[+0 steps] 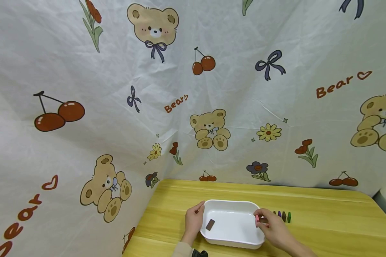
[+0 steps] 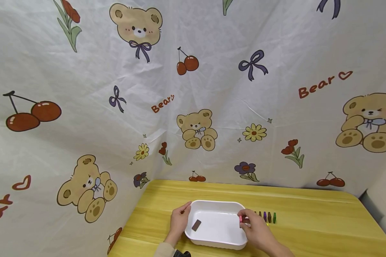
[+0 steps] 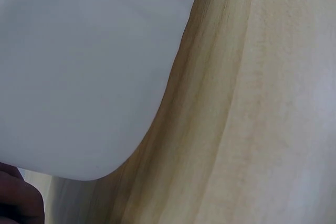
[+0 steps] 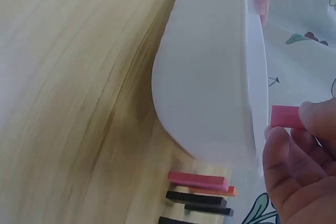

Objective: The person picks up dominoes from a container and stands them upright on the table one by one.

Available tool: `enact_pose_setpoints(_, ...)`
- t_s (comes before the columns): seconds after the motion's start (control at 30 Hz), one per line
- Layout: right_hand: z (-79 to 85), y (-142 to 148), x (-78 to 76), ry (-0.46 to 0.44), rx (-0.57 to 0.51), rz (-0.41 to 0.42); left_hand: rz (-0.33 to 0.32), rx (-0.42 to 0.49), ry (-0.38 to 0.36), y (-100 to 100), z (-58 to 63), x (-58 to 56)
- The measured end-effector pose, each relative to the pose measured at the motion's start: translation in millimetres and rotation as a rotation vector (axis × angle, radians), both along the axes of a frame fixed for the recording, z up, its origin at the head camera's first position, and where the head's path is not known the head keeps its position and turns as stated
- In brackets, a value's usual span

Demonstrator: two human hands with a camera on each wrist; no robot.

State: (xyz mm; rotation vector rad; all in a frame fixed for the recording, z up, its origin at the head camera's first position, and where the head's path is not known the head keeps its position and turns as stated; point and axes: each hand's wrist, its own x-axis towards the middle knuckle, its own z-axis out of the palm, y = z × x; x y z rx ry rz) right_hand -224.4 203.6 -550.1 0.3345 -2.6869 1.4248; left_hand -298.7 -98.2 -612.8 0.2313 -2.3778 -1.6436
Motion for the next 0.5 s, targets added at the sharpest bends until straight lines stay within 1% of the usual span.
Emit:
enact_pose_setpoints(0.2,-3.3,9.0,5.1,-0.05,-0.048,-0.037,0.003,0.011,0.003,-0.1,0.0,1.1)
enact_pose_setpoints(0.27,-4.4,11.6,6.5,-0.045,-0.058,-0.043,0.006,0.011,0.003,0.8,2.2,2.5)
enact_pose_setpoints(0.37,-5.2,13.6,8.3,-0.047,-0.061,-0.074,0.009,0.006,0.0,2.5,6.8,4.7)
enact_pose_setpoints(0.5,-6.1,15.7,10.6,-0.016,-0.061,-0.096,0.004,0.011,0.002,2.9,11.9,7.6)
